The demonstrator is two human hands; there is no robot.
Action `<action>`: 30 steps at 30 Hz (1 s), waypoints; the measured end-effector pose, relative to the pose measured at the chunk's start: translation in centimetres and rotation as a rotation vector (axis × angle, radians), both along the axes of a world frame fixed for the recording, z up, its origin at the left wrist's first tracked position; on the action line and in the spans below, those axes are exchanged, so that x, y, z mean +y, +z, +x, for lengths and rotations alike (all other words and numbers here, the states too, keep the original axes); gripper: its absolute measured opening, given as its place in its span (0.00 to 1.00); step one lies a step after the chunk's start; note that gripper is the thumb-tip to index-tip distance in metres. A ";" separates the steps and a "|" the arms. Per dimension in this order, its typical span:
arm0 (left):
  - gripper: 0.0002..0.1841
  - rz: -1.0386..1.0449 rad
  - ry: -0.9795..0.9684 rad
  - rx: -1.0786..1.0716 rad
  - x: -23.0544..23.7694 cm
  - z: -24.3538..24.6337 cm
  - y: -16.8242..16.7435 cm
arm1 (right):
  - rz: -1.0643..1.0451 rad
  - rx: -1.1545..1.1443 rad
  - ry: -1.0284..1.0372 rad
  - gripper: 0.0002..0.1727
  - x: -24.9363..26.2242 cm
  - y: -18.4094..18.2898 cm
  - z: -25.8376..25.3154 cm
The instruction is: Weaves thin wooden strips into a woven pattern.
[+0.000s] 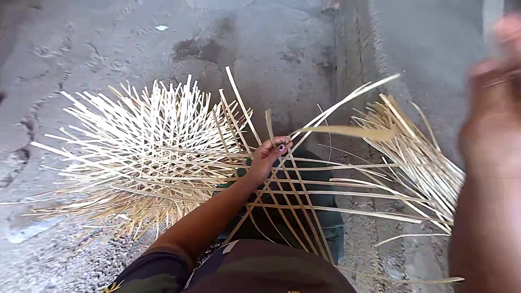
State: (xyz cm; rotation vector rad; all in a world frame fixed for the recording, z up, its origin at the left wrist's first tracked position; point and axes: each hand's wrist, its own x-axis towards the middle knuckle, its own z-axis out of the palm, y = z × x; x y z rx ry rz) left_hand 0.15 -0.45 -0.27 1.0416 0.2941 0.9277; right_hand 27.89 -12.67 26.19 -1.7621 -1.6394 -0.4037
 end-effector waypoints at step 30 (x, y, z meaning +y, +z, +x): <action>0.28 0.908 0.505 1.275 -0.1 0.1 1.8 | -0.624 0.318 0.203 0.19 5.5 -19.3 -4.6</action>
